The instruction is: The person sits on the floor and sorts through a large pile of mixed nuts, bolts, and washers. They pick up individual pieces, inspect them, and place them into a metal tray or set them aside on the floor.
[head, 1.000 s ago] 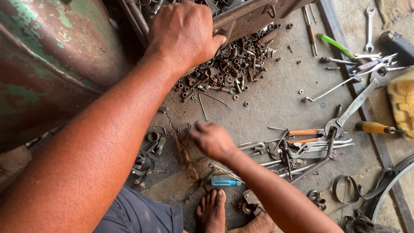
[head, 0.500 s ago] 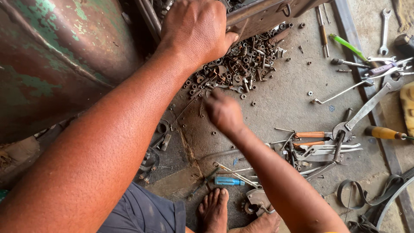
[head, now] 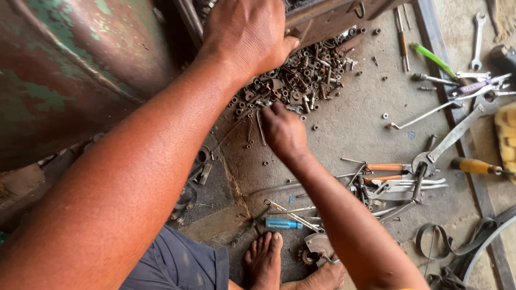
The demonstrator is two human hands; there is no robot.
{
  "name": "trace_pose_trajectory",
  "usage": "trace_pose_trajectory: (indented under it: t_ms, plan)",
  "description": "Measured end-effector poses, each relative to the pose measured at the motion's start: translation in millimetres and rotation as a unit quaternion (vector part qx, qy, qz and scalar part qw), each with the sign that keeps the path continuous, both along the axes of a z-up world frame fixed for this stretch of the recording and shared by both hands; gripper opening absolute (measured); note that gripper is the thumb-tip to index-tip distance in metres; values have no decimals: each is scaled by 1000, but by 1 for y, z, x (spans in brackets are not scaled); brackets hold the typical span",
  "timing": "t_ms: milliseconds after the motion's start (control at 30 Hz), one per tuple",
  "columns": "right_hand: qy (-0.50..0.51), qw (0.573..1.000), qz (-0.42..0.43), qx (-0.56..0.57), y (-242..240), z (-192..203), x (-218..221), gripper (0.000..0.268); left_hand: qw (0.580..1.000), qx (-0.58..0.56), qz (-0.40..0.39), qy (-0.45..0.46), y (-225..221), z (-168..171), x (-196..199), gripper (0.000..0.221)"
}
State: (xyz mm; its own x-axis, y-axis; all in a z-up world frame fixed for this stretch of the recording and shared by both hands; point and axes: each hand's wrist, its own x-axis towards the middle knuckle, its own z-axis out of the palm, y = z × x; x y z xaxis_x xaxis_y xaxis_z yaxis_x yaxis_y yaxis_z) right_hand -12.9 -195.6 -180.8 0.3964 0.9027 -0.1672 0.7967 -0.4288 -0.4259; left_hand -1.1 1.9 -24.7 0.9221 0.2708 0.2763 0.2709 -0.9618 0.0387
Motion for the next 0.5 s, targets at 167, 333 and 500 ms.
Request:
trace_pose_trajectory:
  t_ms: [167,333,500]
  plan:
    - [-11,981,192,6,-2,17,-42,30,1000,24,-1,-15,-1,1,-1,70]
    - [27,963,269,-14,2,6,-102,45,996,-44,35,70,-3,-2,0,67]
    - [80,963,251,-54,4,7,-98,42,1000,16,9,-12,-2,0,-1,66]
